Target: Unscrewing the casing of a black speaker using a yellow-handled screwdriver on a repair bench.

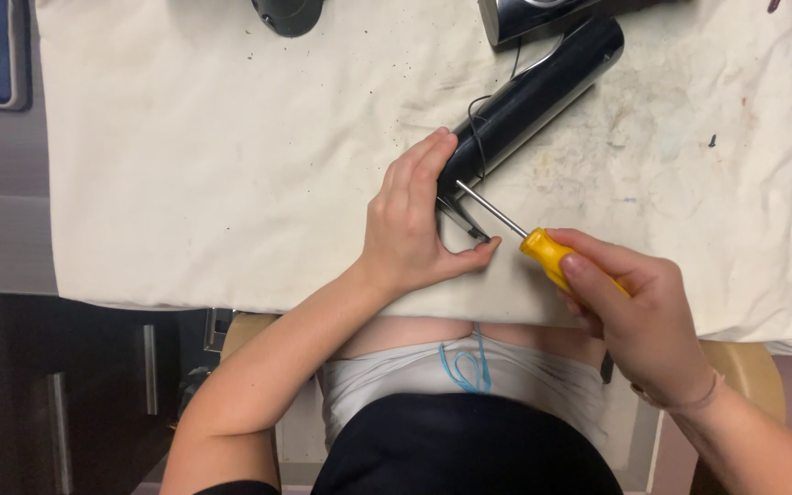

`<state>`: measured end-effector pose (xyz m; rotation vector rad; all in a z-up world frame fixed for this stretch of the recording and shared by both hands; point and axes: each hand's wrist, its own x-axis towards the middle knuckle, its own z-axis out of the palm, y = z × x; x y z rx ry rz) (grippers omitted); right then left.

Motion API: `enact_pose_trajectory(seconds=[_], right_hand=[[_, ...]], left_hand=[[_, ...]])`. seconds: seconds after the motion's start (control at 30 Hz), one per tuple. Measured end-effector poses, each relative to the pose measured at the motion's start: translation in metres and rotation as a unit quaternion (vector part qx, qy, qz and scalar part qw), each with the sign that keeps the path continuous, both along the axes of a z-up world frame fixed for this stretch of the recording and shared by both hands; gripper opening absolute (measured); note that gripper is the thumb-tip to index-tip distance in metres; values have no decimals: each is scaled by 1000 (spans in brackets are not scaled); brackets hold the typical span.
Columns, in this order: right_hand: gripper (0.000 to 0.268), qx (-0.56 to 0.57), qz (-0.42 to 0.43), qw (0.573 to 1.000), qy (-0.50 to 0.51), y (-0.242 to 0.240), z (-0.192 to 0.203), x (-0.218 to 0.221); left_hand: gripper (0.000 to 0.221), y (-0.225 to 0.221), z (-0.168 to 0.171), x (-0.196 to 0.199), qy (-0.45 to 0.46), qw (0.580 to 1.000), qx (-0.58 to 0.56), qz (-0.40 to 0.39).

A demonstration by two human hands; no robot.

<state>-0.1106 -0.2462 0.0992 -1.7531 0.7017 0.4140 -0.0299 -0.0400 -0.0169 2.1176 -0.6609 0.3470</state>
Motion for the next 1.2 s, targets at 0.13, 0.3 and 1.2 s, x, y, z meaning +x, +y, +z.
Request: enact_pose_trajectory(seconds=[0.13,0.3,1.2], right_hand=[[37,-100,76,989,-75,-9,-19,-11],[24,-579,358,579,-449,-21,-48,-22],[45,243,-71,951,-177,-30,-23,-11]], left_hand=[[101,0,-1,0,3,1000,0,3],[102,1,1,1,13,1000,1,8],[76,27,6,25,123,976,-168,-58]])
